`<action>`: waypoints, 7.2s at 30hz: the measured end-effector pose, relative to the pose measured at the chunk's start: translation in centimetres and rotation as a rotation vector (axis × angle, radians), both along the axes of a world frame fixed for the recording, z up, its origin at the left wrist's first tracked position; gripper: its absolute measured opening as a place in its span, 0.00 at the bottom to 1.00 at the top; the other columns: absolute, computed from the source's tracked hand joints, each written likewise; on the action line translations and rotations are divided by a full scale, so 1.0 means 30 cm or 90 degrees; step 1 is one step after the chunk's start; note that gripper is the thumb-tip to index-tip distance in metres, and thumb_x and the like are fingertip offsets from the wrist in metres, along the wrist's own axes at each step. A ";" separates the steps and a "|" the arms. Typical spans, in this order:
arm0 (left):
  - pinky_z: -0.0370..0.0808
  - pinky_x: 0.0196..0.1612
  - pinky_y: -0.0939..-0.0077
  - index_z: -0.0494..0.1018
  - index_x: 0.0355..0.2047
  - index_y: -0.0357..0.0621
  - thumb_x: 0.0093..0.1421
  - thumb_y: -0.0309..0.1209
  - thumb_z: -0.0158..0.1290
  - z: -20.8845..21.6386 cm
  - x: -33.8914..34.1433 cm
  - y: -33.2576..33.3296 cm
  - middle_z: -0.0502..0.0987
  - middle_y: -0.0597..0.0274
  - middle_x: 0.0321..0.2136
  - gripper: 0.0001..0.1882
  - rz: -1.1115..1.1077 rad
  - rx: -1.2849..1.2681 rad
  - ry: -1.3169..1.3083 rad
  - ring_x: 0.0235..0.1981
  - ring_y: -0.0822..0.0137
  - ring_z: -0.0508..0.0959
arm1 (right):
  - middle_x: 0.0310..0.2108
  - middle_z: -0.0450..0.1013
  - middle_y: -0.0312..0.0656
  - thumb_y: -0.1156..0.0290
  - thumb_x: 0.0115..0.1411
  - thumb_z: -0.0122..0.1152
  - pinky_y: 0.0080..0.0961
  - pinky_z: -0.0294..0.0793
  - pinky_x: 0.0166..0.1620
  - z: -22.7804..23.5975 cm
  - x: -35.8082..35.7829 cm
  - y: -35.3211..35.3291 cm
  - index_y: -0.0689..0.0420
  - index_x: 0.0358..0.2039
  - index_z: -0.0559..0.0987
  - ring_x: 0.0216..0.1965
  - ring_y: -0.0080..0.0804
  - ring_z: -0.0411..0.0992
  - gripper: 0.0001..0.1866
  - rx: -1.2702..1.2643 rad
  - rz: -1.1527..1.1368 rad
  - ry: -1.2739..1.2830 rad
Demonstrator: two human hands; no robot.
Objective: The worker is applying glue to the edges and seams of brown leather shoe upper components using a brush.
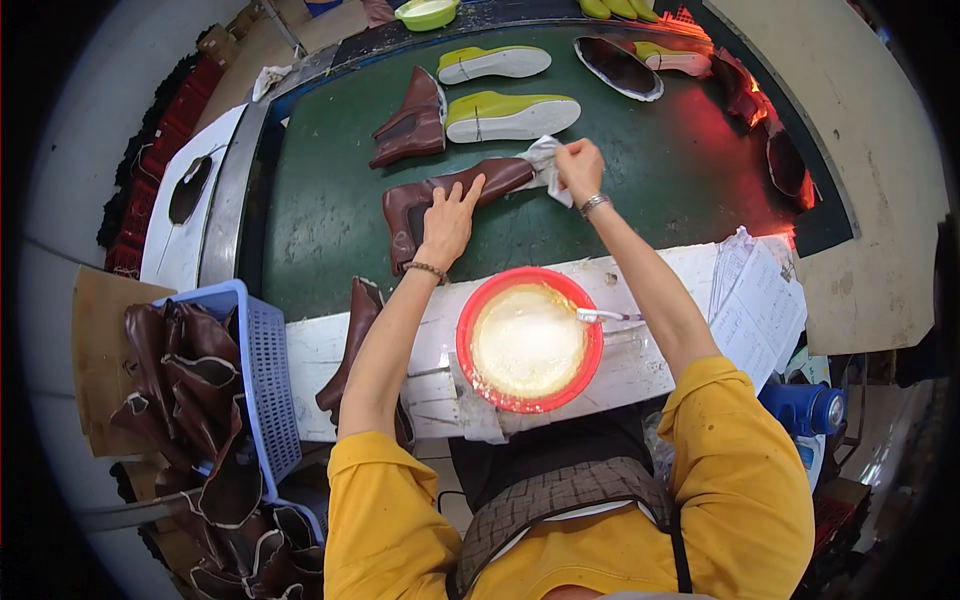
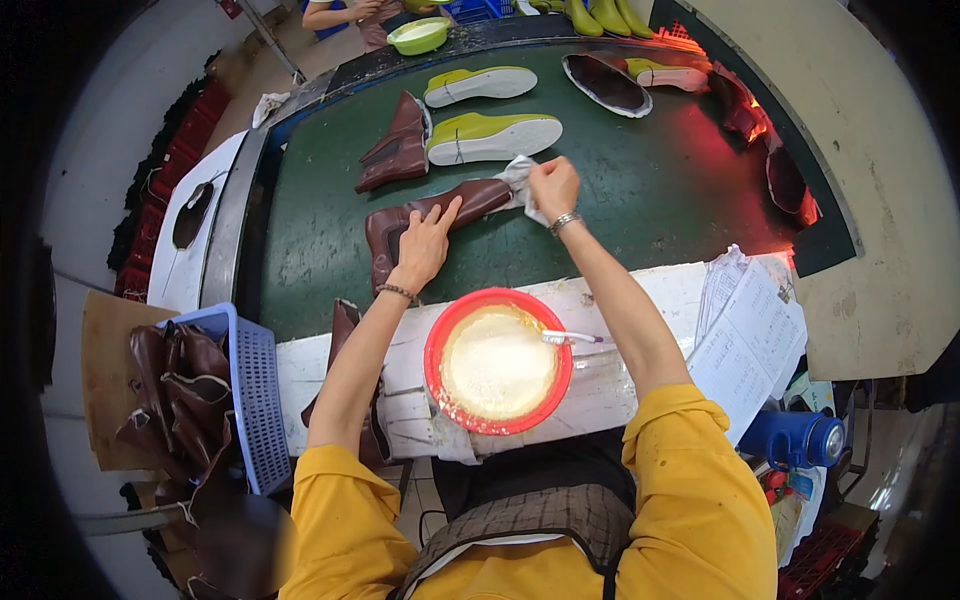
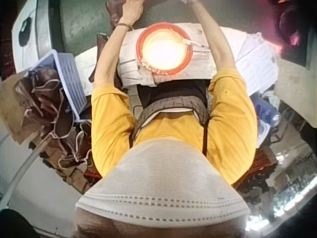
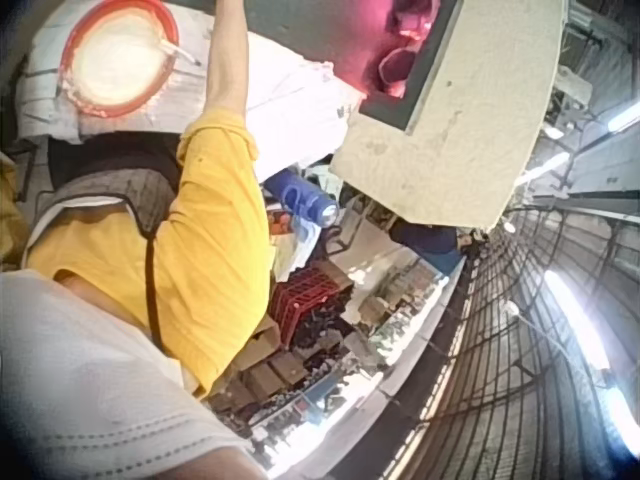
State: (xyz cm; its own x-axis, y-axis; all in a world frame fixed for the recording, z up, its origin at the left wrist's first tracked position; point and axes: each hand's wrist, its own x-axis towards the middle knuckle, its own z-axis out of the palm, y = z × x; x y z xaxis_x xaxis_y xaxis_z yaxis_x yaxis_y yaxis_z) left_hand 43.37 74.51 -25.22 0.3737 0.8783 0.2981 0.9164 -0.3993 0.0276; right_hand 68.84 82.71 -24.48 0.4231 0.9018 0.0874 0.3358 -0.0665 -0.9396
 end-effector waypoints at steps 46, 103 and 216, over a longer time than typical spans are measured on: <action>0.71 0.59 0.73 0.71 0.60 0.30 0.68 0.27 0.55 0.579 -0.190 -1.004 0.79 0.61 0.52 0.23 0.180 -0.361 -0.747 0.52 0.71 0.76 | 0.35 0.74 0.38 0.66 0.62 0.66 0.36 0.74 0.37 0.300 0.168 -0.951 0.52 0.39 0.85 0.35 0.38 0.74 0.07 0.219 0.438 -0.637; 0.71 0.58 0.45 0.56 0.74 0.63 0.40 0.25 0.70 0.233 -0.349 -1.227 0.62 0.41 0.65 0.59 0.238 -0.168 -0.191 0.61 0.36 0.67 | 0.29 0.78 0.42 0.67 0.61 0.70 0.31 0.72 0.31 0.230 0.260 -1.032 0.59 0.39 0.87 0.26 0.36 0.75 0.10 0.071 0.367 -0.367; 0.66 0.13 0.80 0.67 0.60 0.21 0.40 0.09 0.52 0.269 -0.131 -1.143 0.80 0.37 0.40 0.40 -0.033 -1.035 -1.055 0.17 0.67 0.76 | 0.32 0.78 0.31 0.67 0.52 0.77 0.29 0.59 0.47 0.592 0.043 -0.873 0.50 0.36 0.90 0.33 0.24 0.70 0.10 0.463 0.760 -0.309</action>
State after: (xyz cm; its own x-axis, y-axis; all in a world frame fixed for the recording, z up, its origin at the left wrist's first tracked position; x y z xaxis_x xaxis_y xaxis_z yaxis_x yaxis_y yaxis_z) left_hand 39.44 40.23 -17.14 0.6579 0.6219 -0.4248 -0.2249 0.7006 0.6772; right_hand 70.14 56.52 -6.71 -0.7221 0.3844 0.5751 0.1358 0.8940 -0.4271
